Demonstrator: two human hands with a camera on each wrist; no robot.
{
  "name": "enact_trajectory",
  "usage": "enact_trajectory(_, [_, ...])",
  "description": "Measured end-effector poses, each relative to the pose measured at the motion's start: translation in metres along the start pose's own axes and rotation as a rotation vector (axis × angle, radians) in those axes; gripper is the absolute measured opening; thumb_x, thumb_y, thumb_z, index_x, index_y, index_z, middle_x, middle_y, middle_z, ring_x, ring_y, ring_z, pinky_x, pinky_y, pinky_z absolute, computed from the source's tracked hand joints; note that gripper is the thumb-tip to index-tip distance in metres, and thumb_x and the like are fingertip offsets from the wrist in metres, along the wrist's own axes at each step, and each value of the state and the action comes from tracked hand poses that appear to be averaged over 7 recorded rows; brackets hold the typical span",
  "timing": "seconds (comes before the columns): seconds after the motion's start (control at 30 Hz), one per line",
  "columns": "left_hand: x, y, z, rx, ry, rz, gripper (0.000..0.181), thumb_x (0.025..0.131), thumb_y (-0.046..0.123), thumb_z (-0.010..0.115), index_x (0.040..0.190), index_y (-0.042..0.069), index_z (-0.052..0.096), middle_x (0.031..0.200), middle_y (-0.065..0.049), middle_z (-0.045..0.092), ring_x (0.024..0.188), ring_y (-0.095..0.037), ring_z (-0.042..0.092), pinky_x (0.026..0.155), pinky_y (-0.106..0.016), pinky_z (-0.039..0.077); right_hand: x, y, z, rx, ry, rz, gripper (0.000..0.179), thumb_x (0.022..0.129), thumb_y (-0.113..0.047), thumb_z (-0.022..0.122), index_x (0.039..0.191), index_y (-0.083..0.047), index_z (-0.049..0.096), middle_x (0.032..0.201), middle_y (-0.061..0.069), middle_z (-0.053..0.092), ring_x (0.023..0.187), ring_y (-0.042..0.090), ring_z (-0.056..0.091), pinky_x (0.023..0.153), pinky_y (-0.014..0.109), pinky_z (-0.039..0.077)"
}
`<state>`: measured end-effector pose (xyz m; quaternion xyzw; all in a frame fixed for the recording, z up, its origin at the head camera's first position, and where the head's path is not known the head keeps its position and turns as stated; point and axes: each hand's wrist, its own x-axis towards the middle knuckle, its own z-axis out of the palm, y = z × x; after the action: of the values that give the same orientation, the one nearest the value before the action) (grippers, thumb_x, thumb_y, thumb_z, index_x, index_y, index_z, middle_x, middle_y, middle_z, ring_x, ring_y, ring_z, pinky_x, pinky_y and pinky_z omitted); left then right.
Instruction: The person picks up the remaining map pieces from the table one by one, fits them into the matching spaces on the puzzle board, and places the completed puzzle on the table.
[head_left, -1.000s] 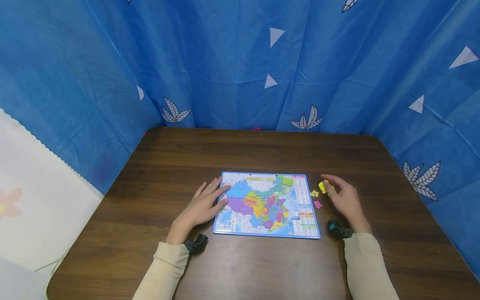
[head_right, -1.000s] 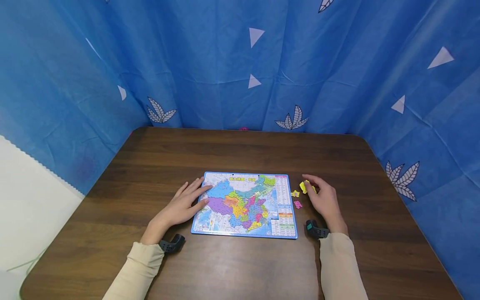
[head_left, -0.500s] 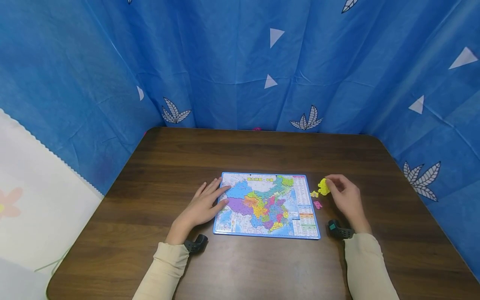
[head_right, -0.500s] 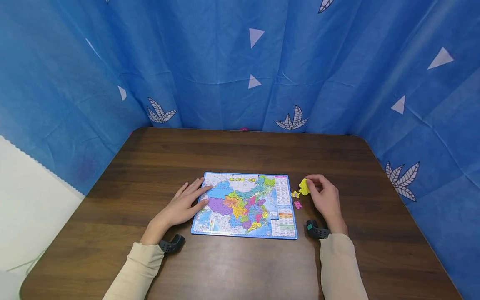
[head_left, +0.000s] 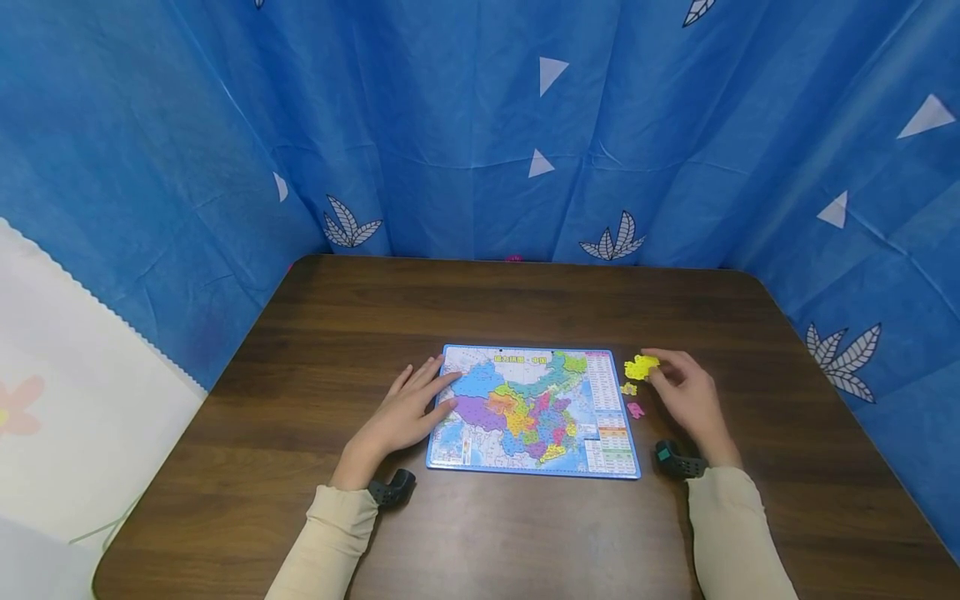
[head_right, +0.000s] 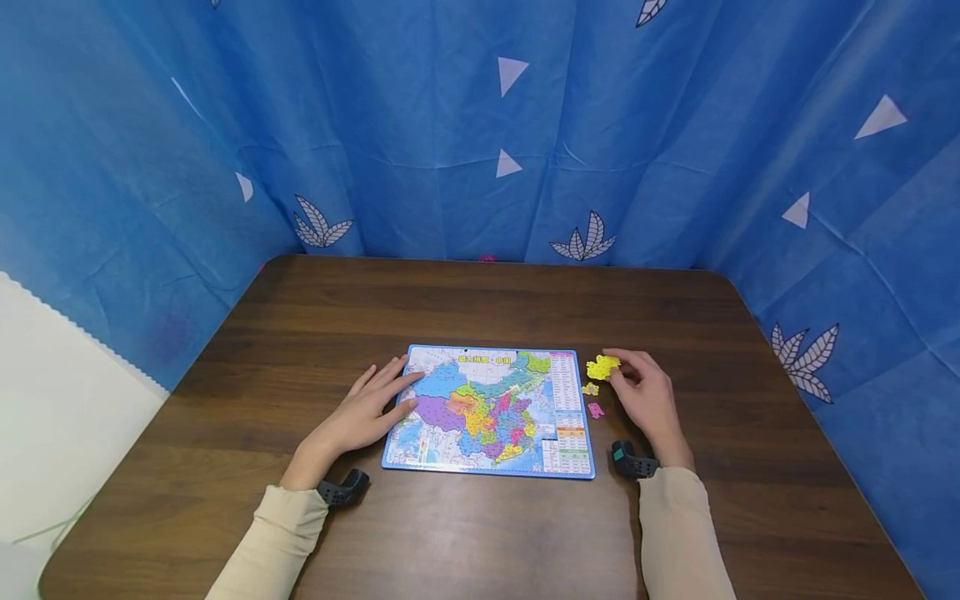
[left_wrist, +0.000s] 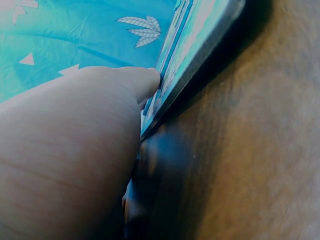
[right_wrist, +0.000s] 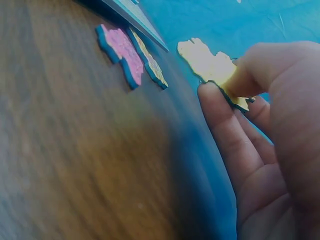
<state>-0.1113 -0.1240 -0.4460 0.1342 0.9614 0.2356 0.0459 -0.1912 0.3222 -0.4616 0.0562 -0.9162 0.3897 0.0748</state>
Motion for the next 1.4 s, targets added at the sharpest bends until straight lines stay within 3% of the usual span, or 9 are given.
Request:
enact_trajectory(0.1, [0.000,0.001,0.000,-0.002,-0.002,-0.001,0.057,0.105,0.049,0.050,0.158,0.027,0.045,0.172,-0.007,0.021,0.160,-0.028,0.014,0.129,-0.056,0.003,0.000,0.001,0.001,0.003,-0.021,-0.003,0.040,0.100,-0.014,0.067,0.140,-0.012,0.063,0.134,0.018,0.059,0.110,0.036,0.063,0.090,0.021,0.056])
enact_trajectory(0.23, [0.000,0.001,0.000,-0.005,-0.001,-0.001,0.057,0.105,0.048,0.051,0.157,0.026,0.045,0.172,-0.007,0.021,0.160,-0.028,0.014,0.129,-0.056,0.003,0.002,0.000,0.002,0.025,-0.049,-0.004,0.050,0.095,-0.011,0.074,0.143,-0.009,0.059,0.138,0.021,0.055,0.116,0.041,0.063,0.093,0.035,0.055])
enact_trajectory(0.43, [0.000,0.001,0.000,-0.002,-0.005,-0.005,0.057,0.105,0.049,0.050,0.157,0.026,0.045,0.172,-0.007,0.021,0.161,-0.028,0.013,0.129,-0.056,0.003,0.003,-0.001,0.004,0.014,-0.066,-0.005,0.055,0.093,-0.012,0.077,0.143,-0.006,0.055,0.142,0.024,0.053,0.113,0.042,0.065,0.092,0.046,0.055])
enact_trajectory(0.67, [0.000,0.001,0.000,-0.002,-0.003,-0.004,0.057,0.105,0.049,0.051,0.157,0.026,0.045,0.172,-0.007,0.021,0.161,-0.028,0.014,0.129,-0.056,0.003,0.001,-0.004,0.004,-0.020,-0.069,-0.035,0.053,0.095,-0.031,0.077,0.138,-0.007,0.058,0.132,0.023,0.060,0.107,0.040,0.065,0.091,0.058,0.059])
enact_trajectory(1.0, [0.000,0.002,0.000,-0.003,-0.001,-0.006,0.057,0.105,0.048,0.051,0.157,0.026,0.046,0.171,-0.008,0.022,0.160,-0.028,0.014,0.129,-0.056,0.003,0.001,-0.008,0.011,-0.045,-0.060,-0.075,0.050,0.095,-0.031,0.077,0.136,-0.007,0.061,0.131,0.019,0.059,0.106,0.035,0.062,0.093,0.058,0.058])
enact_trajectory(1.4, [0.000,0.002,-0.001,-0.008,0.004,0.002,0.056,0.105,0.047,0.051,0.157,0.026,0.046,0.171,-0.008,0.022,0.160,-0.028,0.015,0.129,-0.056,0.004,-0.002,-0.017,0.017,-0.041,-0.136,-0.090,0.054,0.095,-0.043,0.073,0.139,-0.013,0.063,0.139,0.015,0.059,0.104,0.031,0.064,0.092,0.053,0.059])
